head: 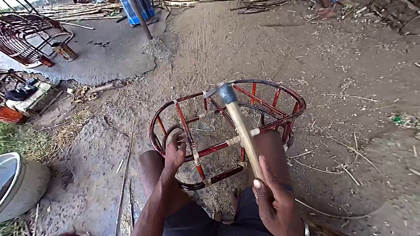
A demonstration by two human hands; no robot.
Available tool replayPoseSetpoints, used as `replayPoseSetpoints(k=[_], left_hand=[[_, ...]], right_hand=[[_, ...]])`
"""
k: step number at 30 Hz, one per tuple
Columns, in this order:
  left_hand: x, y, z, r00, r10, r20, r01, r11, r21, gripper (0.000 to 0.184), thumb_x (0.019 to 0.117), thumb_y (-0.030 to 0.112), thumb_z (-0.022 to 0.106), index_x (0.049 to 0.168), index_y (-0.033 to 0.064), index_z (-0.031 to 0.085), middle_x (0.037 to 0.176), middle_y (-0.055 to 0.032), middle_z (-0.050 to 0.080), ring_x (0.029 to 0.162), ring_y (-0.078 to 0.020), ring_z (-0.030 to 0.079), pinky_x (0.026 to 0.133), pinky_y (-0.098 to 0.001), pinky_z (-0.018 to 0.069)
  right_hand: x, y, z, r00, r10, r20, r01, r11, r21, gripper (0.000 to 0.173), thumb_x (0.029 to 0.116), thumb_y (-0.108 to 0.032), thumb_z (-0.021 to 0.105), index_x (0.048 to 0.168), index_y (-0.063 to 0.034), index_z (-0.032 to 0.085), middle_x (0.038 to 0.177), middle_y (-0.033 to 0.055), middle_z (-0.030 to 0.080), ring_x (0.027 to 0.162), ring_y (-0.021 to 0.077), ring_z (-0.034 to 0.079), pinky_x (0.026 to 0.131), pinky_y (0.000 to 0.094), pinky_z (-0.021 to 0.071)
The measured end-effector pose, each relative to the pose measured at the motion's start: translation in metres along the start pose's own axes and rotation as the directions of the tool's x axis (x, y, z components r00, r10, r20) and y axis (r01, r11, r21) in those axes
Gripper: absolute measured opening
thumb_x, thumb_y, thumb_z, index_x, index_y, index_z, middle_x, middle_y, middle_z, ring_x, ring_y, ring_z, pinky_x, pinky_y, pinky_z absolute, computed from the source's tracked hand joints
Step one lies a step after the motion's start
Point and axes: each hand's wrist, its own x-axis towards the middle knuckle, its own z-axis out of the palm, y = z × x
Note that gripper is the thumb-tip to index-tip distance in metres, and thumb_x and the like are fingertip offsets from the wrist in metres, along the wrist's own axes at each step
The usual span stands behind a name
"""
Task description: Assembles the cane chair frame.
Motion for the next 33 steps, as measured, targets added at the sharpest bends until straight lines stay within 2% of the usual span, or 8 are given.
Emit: replayPoseSetpoints(k=[3, 6, 11, 16, 21, 26, 31, 33], left_hand=[[0.015, 0.016, 0.000, 0.943, -0.311, 0.118, 0.317, 0.948, -0.040, 0.046, 0.1132, 0.027, 0.026, 0.143, 0.0033, 0.052, 0.114, -0.0181, 0.072, 0.091, -0.0283, 0.074, 0.079, -0.0488, 0.0600], [0.036, 0.028, -0.005, 0.848, -0.466, 0.254, 0.496, 0.865, -0.069, 0.060, 0.1124, 0.047, 0.029, 0.128, -0.0022, 0.060, 0.105, -0.0189, 0.071, 0.081, -0.0253, 0.071, 0.073, -0.0440, 0.0597], [0.055, 0.014, -0.003, 0.819, -0.509, 0.265, 0.563, 0.804, -0.193, 0.041, 0.1074, 0.036, 0.054, 0.117, -0.0022, 0.063, 0.094, -0.0118, 0.068, 0.075, -0.0172, 0.069, 0.071, -0.0345, 0.0603], [0.055, 0.005, 0.002, 0.823, -0.519, 0.230, 0.566, 0.778, -0.271, 0.035, 0.1050, 0.032, 0.059, 0.103, -0.0020, 0.066, 0.080, -0.0071, 0.067, 0.066, -0.0130, 0.065, 0.066, -0.0302, 0.0583], [0.049, 0.003, 0.006, 0.823, -0.524, 0.218, 0.567, 0.767, -0.300, 0.031, 0.1043, 0.030, 0.060, 0.103, -0.0007, 0.064, 0.075, -0.0049, 0.066, 0.062, -0.0116, 0.065, 0.063, -0.0287, 0.0582], [0.054, 0.001, 0.004, 0.844, -0.489, 0.219, 0.535, 0.789, -0.302, 0.029, 0.1037, 0.027, 0.061, 0.096, -0.0003, 0.067, 0.073, -0.0044, 0.067, 0.060, -0.0106, 0.064, 0.062, -0.0270, 0.0567], [0.056, 0.000, 0.002, 0.843, -0.479, 0.244, 0.536, 0.784, -0.313, 0.031, 0.1059, 0.029, 0.057, 0.098, -0.0004, 0.065, 0.076, -0.0058, 0.067, 0.063, -0.0132, 0.067, 0.064, -0.0301, 0.0597], [0.056, 0.000, -0.001, 0.820, -0.447, 0.359, 0.553, 0.781, -0.291, 0.034, 0.1084, 0.029, 0.048, 0.115, 0.0002, 0.065, 0.092, -0.0101, 0.071, 0.075, -0.0175, 0.069, 0.071, -0.0345, 0.0599]], right_hand=[[-0.014, 0.008, 0.014, 0.975, 0.115, 0.188, -0.085, 0.983, -0.161, 0.053, 0.1052, -0.023, 0.045, 0.157, -0.0120, 0.044, 0.067, 0.0043, 0.065, 0.046, 0.0129, 0.054, 0.046, 0.0330, 0.0508], [-0.027, 0.016, 0.019, 0.904, 0.280, 0.322, -0.256, 0.960, -0.115, 0.055, 0.1056, -0.025, 0.045, 0.160, -0.0195, 0.039, 0.077, 0.0048, 0.070, 0.051, 0.0139, 0.057, 0.051, 0.0358, 0.0542], [-0.012, 0.006, 0.008, 0.998, 0.029, -0.052, -0.025, 0.997, 0.075, 0.054, 0.1105, -0.032, 0.044, 0.162, -0.0205, 0.033, 0.069, 0.0005, 0.060, 0.049, 0.0063, 0.052, 0.044, 0.0265, 0.0490], [-0.035, 0.028, 0.025, 0.913, 0.238, 0.333, -0.220, 0.971, -0.092, 0.055, 0.1051, -0.024, 0.047, 0.160, -0.0210, 0.041, 0.077, 0.0059, 0.070, 0.052, 0.0154, 0.059, 0.053, 0.0382, 0.0546], [-0.026, 0.012, 0.011, 0.999, 0.023, -0.041, -0.023, 1.000, 0.018, 0.052, 0.1103, -0.032, 0.044, 0.159, -0.0153, 0.038, 0.070, 0.0016, 0.060, 0.049, 0.0067, 0.053, 0.045, 0.0266, 0.0498], [-0.042, 0.036, 0.025, 0.898, 0.277, 0.343, -0.234, 0.959, -0.161, 0.057, 0.1039, -0.023, 0.048, 0.160, -0.0226, 0.040, 0.079, 0.0059, 0.071, 0.055, 0.0179, 0.062, 0.055, 0.0411, 0.0560], [-0.036, 0.020, -0.010, 0.987, 0.150, 0.063, -0.150, 0.989, -0.008, 0.058, 0.1083, -0.031, 0.047, 0.160, -0.0092, 0.036, 0.080, 0.0047, 0.067, 0.051, 0.0076, 0.054, 0.046, 0.0293, 0.0517], [-0.044, 0.025, -0.033, 0.990, 0.143, 0.002, -0.142, 0.989, -0.046, 0.061, 0.1090, -0.039, 0.046, 0.161, -0.0097, 0.032, 0.080, 0.0069, 0.066, 0.054, 0.0102, 0.058, 0.048, 0.0323, 0.0543]])
